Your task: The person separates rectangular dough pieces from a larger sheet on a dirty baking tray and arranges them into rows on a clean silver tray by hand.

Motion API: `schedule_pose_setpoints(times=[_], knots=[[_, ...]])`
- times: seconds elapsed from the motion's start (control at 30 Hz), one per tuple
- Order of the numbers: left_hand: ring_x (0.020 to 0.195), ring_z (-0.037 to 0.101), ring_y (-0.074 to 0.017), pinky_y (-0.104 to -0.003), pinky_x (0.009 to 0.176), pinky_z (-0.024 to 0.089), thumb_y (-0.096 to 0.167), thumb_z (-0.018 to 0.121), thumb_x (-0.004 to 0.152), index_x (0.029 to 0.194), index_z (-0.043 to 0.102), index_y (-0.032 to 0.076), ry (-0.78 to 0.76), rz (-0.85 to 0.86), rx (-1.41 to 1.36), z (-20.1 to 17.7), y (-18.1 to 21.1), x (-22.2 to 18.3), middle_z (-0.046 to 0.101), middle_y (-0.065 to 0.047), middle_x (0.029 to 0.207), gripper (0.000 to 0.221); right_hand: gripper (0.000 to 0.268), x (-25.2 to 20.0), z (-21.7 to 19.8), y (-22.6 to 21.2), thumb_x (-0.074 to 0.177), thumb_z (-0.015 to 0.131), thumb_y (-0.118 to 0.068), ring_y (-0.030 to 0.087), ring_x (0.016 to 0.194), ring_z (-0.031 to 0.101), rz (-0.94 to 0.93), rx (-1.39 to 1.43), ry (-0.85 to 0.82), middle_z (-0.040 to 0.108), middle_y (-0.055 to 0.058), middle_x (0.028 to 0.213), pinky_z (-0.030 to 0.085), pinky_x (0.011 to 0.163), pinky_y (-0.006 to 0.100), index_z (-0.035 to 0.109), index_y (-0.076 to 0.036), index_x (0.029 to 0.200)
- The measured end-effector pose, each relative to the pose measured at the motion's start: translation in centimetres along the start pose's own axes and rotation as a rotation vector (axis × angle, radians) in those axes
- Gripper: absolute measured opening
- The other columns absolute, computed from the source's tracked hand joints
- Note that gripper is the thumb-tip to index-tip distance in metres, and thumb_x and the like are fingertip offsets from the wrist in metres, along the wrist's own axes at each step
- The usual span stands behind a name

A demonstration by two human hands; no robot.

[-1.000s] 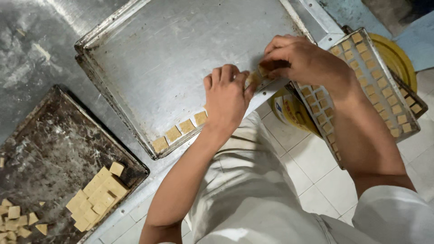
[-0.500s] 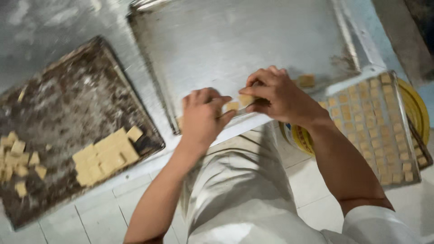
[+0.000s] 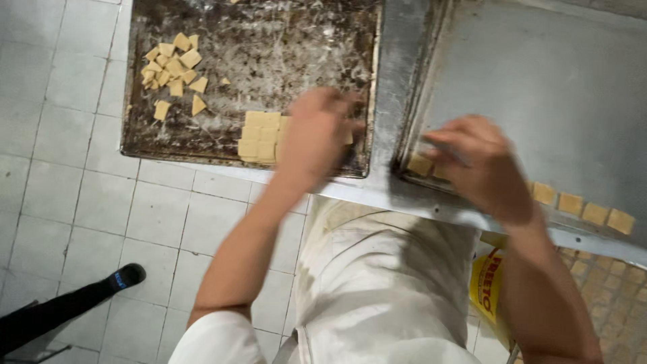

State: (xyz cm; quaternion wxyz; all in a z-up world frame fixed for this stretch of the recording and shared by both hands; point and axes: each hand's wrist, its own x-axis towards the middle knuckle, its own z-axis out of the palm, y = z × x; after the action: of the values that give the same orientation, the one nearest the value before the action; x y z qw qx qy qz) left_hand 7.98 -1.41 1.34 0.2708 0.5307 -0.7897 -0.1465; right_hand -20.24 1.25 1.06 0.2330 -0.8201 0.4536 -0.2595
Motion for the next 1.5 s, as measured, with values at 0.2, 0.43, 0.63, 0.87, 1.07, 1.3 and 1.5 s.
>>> schedule_pose_setpoints(times=[0.2,0.43,0.63,0.87,1.07,1.3,1.5], knots=[[0.106,0.061,-0.0337,-0.046,0.094,0.048,0.009,0.072,0.09,0.114,0.078,0.009,-0.112,-0.193,0.143,-7.8,-6.0,-5.0,0.069,-0.011,0.111,0.025,0.021,6.1,7.4,-5.4,0.091,0.08,-0.018,0.025,0.096,0.064,-0.152,0.108,-0.043,0.068,0.01,0.098,0.054,0.085,0.038,0.078,-0.003,0.105],[0.104,0.062,-0.0284,-0.041,0.091,0.049,0.007,0.074,0.089,0.11,0.079,0.011,-0.109,-0.267,0.042,-8.5,-7.7,-7.5,0.069,-0.006,0.107,0.023,0.029,8.2,13.0,-10.2,0.083,0.081,-0.018,0.028,0.092,0.061,-0.142,0.038,0.05,0.065,0.012,0.097,0.047,0.077,0.04,0.075,-0.001,0.107],[0.101,0.059,-0.0272,-0.041,0.088,0.043,0.01,0.078,0.084,0.102,0.079,0.01,-0.078,-0.215,0.058,-8.9,-7.9,-7.4,0.068,-0.004,0.1,0.018,0.018,7.7,14.5,-10.4,0.091,0.079,-0.014,0.025,0.093,0.059,-0.104,-0.004,0.088,0.064,0.01,0.104,0.043,0.08,0.041,0.074,-0.004,0.105],[0.098,0.057,-0.027,-0.042,0.088,0.043,0.012,0.08,0.083,0.105,0.081,0.012,-0.086,-0.173,0.065,-9.0,-8.2,-7.2,0.064,-0.005,0.096,0.022,0.031,8.2,15.0,-10.8,0.086,0.078,-0.015,0.027,0.097,0.059,-0.032,0.083,0.015,0.063,0.007,0.101,0.041,0.082,0.042,0.072,-0.004,0.114],[0.097,0.059,-0.0274,-0.041,0.088,0.045,0.01,0.082,0.08,0.102,0.081,0.012,-0.074,-0.176,0.015,-8.9,-8.4,-7.1,0.065,-0.005,0.094,0.021,0.022,8.7,14.9,-11.1,0.088,0.079,-0.015,0.028,0.101,0.061,0.059,0.109,-0.033,0.063,0.007,0.103,0.043,0.085,0.044,0.069,-0.009,0.106],[0.096,0.062,-0.0297,-0.041,0.086,0.05,0.006,0.079,0.085,0.109,0.078,0.007,-0.046,-0.241,-0.001,-9.0,-8.7,-7.7,0.067,-0.009,0.1,0.024,0.035,9.7,15.2,-11.7,0.088,0.077,-0.013,0.029,0.097,0.065,0.019,0.238,-0.029,0.063,0.01,0.102,0.052,0.081,0.043,0.067,-0.002,0.12],[0.102,0.061,-0.0284,-0.041,0.092,0.046,0.01,0.081,0.083,0.099,0.075,0.008,-0.022,-0.195,0.07,-9.0,-8.8,-7.9,0.073,-0.005,0.108,0.017,0.023,10.7,15.9,-12.4,0.088,0.075,-0.01,0.03,0.098,0.066,0.028,0.202,-0.064,0.064,0.01,0.101,0.053,0.078,0.043,0.071,-0.005,0.11]])
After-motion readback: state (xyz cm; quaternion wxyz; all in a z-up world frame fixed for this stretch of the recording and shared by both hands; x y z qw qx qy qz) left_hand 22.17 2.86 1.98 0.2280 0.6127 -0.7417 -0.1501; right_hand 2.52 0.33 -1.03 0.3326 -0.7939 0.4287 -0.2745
